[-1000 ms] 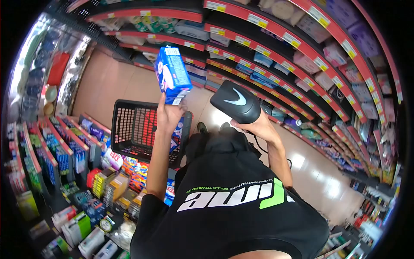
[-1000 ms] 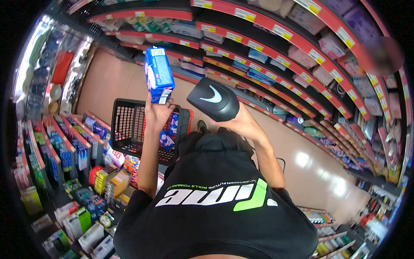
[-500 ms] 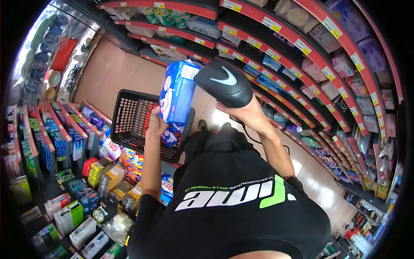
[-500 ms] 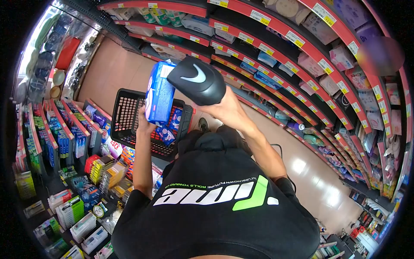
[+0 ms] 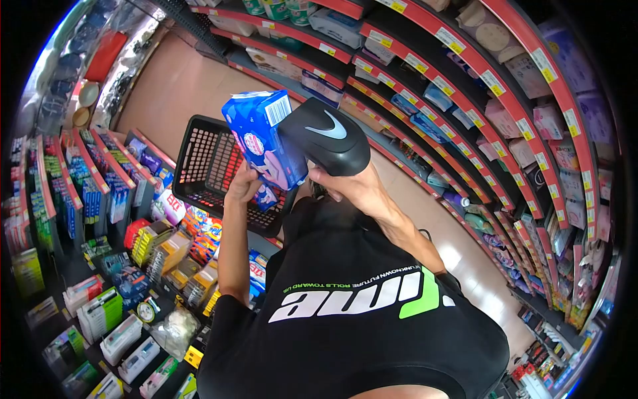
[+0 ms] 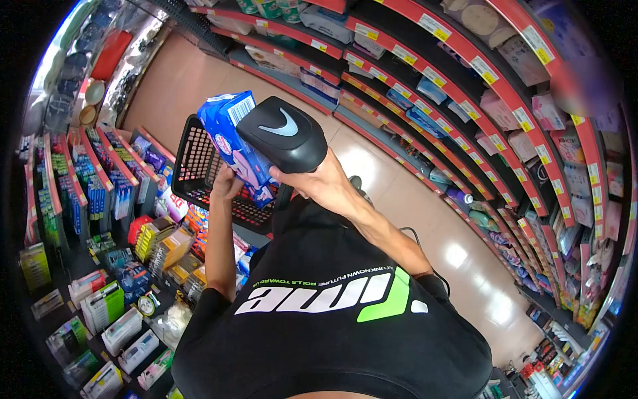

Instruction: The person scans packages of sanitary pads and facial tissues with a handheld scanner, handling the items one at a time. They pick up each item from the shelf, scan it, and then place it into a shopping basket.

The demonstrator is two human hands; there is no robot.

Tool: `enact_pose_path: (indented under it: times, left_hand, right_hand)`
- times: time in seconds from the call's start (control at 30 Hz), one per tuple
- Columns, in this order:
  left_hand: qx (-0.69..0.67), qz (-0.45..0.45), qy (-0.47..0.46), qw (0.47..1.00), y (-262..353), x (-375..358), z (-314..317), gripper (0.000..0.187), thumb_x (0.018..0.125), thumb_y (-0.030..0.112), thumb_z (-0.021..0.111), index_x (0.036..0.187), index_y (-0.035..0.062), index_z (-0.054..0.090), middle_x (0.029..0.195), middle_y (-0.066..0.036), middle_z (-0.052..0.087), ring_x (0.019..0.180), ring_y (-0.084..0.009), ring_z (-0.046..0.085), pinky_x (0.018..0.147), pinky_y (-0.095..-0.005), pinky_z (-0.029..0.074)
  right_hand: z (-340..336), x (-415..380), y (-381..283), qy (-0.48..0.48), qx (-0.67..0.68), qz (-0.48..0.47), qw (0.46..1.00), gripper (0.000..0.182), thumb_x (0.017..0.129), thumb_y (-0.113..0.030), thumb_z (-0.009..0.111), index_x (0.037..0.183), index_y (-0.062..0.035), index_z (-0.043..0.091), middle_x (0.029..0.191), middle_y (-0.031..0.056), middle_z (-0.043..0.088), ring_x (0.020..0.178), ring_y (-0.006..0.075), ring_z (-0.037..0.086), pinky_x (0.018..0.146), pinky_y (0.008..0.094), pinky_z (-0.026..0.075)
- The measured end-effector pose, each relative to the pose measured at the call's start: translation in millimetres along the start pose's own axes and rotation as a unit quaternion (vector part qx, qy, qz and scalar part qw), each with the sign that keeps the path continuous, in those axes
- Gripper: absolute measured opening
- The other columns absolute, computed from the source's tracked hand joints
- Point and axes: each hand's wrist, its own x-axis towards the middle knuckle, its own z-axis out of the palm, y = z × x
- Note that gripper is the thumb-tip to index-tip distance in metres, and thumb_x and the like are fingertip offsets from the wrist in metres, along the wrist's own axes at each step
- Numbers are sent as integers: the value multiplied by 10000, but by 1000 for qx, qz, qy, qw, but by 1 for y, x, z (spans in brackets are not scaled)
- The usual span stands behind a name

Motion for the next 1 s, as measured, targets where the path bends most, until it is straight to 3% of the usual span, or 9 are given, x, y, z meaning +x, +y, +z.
enact_pose_path:
  times: [0.3, 0.4, 0.47, 0.5, 0.57, 0.7, 0.77, 0.9, 1.0]
  left_hand:
    - [-85, 19, 45, 995, -10, -44, -57, 646, 826, 354, 654, 1329, 52, 383, 1169, -69, 540, 1078, -195, 509, 885, -329, 407]
    - [60, -25, 275, 959, -32, -67, -78, 564, 847, 365, 623, 1298, 81, 438, 1035, -31, 598, 898, -182, 572, 706, -322, 440]
    - [275, -112, 422, 857, -50, -71, -93, 549, 801, 372, 667, 1229, 52, 541, 943, -36, 672, 741, -205, 630, 626, -341, 462]
    - [276, -117, 416, 858, -57, -74, -96, 549, 801, 372, 667, 1229, 52, 541, 943, -36, 672, 741, -205, 630, 626, -341, 462]
    - [582, -132, 392, 700, -91, -75, -124, 550, 767, 382, 697, 1148, -2, 601, 940, -101, 689, 781, -215, 652, 715, -325, 479]
    - [503, -95, 345, 787, -162, -77, -208, 541, 760, 366, 698, 1109, -39, 612, 1005, -171, 672, 900, -243, 646, 820, -329, 464]
    - [546, -129, 333, 758, -162, -64, -207, 531, 775, 352, 682, 1123, -41, 600, 1044, -182, 657, 948, -255, 633, 844, -339, 457]
    - [703, -111, 344, 612, -132, -20, -171, 486, 834, 309, 624, 1158, -47, 558, 1103, -215, 618, 1026, -305, 603, 884, -374, 446]
    - [643, 74, 302, 700, -92, 48, -71, 317, 874, 162, 562, 1147, 1, 575, 1020, -205, 628, 956, -324, 607, 839, -376, 462]
  right_hand:
    - [-5, 4, 17, 63, -207, -123, 969, 276, 714, -61, 729, 935, 46, 604, 817, 86, 661, 708, 123, 602, 658, 279, 491]
    - [-19, 8, 37, 135, -192, -162, 958, 248, 705, -59, 705, 909, 50, 616, 772, 108, 673, 693, 153, 628, 661, 305, 500]
    - [-34, 4, 42, 153, -238, -149, 947, 254, 706, -63, 701, 914, 53, 614, 773, 122, 676, 693, 161, 638, 661, 305, 501]
    - [-43, 1, 44, 162, -285, -136, 935, 260, 707, -68, 696, 919, 56, 612, 774, 137, 678, 693, 170, 649, 661, 305, 502]
    - [-60, -3, 53, 167, -303, -123, 930, 322, 701, -88, 691, 977, 52, 603, 810, 197, 669, 730, 236, 671, 697, 316, 502]
    - [-86, -20, 40, 159, -402, -77, 899, 456, 645, -106, 690, 1072, 15, 586, 823, 235, 641, 799, 384, 626, 722, 377, 487]
    - [-101, -29, 33, 68, -451, -15, 890, 459, 630, -98, 683, 1066, 11, 589, 820, 229, 640, 792, 397, 614, 703, 399, 477]
    - [-120, -51, 36, 105, -398, 5, 912, 353, 635, -66, 692, 967, 29, 616, 782, 222, 634, 704, 281, 640, 680, 353, 475]
    - [-121, -70, 50, 218, -296, -68, 927, 357, 668, -85, 739, 977, 39, 610, 866, 142, 657, 784, 173, 612, 741, 314, 475]
